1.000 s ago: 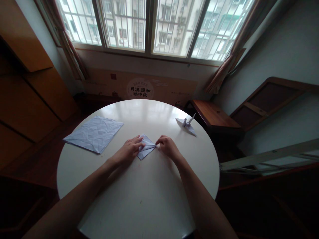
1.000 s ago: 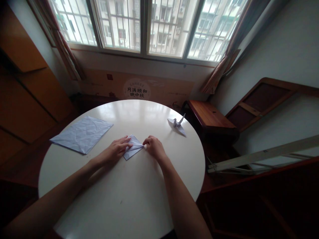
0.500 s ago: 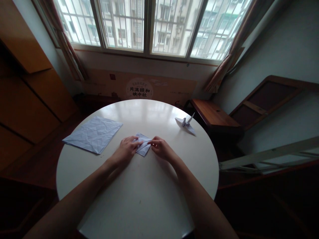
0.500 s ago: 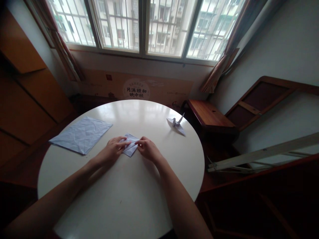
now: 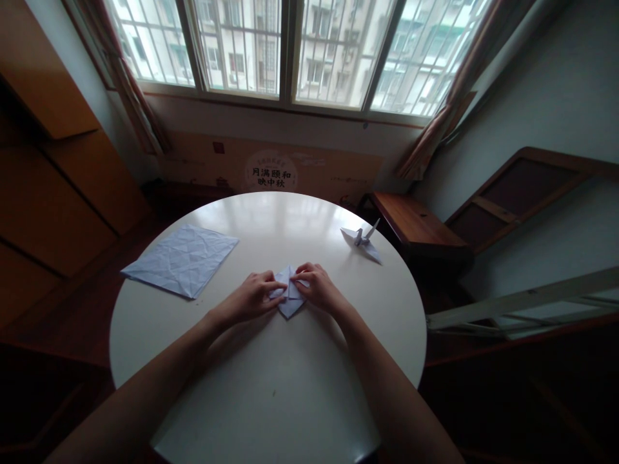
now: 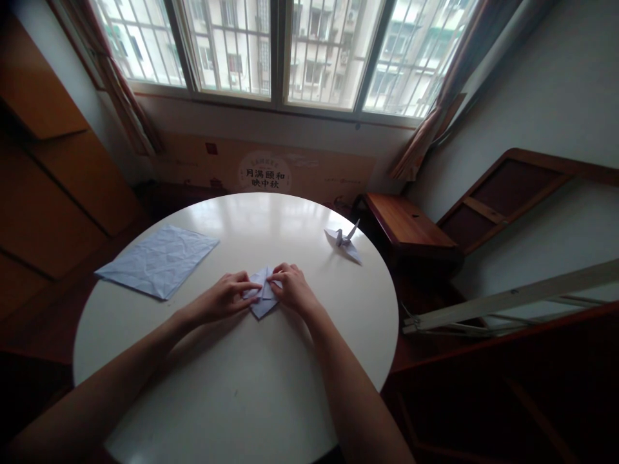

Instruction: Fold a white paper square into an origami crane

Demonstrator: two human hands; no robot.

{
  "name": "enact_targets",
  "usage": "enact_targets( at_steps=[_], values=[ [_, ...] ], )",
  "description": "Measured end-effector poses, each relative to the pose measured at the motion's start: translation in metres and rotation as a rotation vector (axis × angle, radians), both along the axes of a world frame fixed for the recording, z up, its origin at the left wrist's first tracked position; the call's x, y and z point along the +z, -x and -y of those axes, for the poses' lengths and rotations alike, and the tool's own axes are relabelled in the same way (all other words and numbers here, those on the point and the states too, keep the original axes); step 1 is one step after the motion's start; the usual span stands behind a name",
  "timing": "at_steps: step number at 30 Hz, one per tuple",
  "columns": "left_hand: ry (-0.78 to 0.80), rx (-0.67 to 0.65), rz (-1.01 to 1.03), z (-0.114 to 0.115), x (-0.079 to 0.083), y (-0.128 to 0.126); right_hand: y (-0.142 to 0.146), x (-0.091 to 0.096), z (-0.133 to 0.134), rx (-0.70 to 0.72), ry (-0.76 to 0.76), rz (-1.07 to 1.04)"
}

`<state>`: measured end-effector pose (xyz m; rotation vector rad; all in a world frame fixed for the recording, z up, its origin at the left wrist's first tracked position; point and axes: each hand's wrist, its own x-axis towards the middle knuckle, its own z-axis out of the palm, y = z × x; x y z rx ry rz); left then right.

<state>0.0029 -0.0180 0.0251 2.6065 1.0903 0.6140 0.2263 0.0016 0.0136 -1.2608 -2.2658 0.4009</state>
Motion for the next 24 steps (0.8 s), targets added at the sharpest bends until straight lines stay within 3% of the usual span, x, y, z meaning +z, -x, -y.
enact_targets(
  at_steps=[11, 24],
  values=[
    [0.027, -0.149, 0.004, 0.0034, 0.0057, 0.0002, -0.0026, -0.0087, -0.0059, -0.004, -0.021, -0.047],
    [0.052, -0.142, 0.019, 0.0006, 0.0029, 0.0002, -0.0033, -0.0077, -0.0058, 0.027, -0.005, -0.061]
  ],
)
